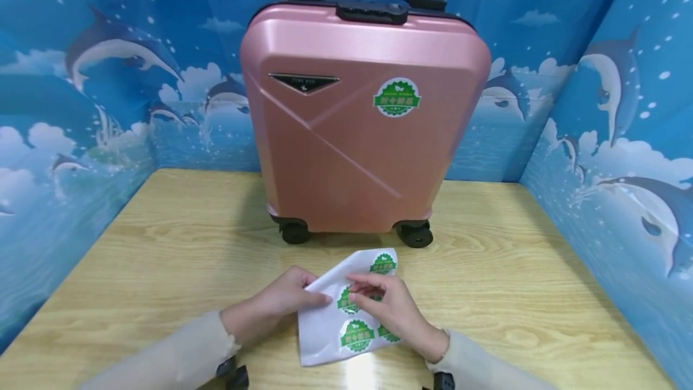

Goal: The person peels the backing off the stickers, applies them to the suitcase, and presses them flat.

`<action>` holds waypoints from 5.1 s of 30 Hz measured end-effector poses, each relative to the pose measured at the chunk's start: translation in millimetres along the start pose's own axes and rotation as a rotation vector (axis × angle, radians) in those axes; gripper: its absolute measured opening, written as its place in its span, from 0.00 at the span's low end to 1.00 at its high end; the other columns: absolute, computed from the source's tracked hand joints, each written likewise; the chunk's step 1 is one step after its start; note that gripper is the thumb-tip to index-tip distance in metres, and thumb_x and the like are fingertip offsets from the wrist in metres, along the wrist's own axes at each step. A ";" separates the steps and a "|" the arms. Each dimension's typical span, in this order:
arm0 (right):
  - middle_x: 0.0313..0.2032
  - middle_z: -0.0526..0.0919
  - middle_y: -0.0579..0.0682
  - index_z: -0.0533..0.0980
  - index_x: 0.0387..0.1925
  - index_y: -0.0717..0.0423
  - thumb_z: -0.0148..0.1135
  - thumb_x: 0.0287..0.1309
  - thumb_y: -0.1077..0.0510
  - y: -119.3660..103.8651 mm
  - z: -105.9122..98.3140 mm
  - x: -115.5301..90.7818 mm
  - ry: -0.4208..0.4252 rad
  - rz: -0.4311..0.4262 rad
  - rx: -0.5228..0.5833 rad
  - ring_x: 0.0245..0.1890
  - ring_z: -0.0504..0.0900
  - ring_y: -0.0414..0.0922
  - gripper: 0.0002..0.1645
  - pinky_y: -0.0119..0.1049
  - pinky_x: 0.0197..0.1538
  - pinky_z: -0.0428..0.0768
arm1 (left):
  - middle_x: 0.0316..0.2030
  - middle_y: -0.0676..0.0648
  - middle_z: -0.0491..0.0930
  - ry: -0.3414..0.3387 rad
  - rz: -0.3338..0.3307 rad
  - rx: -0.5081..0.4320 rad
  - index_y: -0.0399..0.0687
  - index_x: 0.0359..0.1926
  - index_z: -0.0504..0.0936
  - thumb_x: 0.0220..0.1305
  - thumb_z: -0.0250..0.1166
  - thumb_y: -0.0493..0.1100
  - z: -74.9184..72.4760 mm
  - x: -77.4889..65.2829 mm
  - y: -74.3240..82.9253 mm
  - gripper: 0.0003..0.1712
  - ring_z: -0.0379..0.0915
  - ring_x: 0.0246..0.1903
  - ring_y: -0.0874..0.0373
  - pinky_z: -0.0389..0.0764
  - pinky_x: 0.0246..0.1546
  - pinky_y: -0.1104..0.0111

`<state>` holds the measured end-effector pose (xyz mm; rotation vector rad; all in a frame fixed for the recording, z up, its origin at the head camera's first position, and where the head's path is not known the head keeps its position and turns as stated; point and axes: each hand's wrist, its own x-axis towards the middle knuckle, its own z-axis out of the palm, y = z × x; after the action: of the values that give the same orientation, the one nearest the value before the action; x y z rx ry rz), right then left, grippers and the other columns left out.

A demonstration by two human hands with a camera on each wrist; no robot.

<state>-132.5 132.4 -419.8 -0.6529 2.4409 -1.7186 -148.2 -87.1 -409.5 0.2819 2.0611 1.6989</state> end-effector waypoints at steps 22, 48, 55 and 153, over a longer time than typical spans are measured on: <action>0.32 0.84 0.46 0.82 0.32 0.54 0.73 0.45 0.58 -3.6 7.7 -3.1 0.055 0.013 -0.090 0.34 0.81 0.41 0.10 0.33 0.43 0.80 | 0.19 0.49 0.81 -0.031 0.023 -0.046 0.25 0.30 0.79 0.53 0.67 0.35 7.2 1.5 10.7 0.11 0.75 0.18 0.63 0.77 0.21 0.74; 0.30 0.83 0.51 0.80 0.29 0.59 0.73 0.44 0.62 -5.5 10.3 -2.9 0.033 0.007 -0.049 0.33 0.81 0.43 0.09 0.33 0.41 0.81 | 0.19 0.51 0.80 -0.083 0.073 -0.079 0.22 0.32 0.80 0.53 0.67 0.34 5.9 2.2 7.7 0.13 0.73 0.18 0.64 0.76 0.21 0.76; 0.30 0.84 0.48 0.81 0.30 0.58 0.70 0.46 0.64 -5.2 7.4 -2.5 0.031 -0.018 -0.106 0.33 0.80 0.39 0.07 0.33 0.41 0.81 | 0.20 0.49 0.81 -0.092 0.051 -0.109 0.23 0.33 0.79 0.53 0.67 0.35 4.0 2.3 7.6 0.13 0.75 0.20 0.63 0.77 0.23 0.75; 0.30 0.83 0.51 0.81 0.30 0.65 0.67 0.51 0.63 -1.3 -25.0 -11.7 0.171 0.310 0.063 0.30 0.78 0.40 0.07 0.28 0.36 0.78 | 0.43 0.39 0.83 0.163 0.068 -0.109 0.31 0.50 0.79 0.50 0.70 0.32 -24.9 5.8 8.8 0.24 0.80 0.35 0.59 0.81 0.38 0.67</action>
<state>-129.2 158.6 -411.6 -0.1142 2.4233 -1.7760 -166.0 -104.5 -398.7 0.1866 2.0847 1.9248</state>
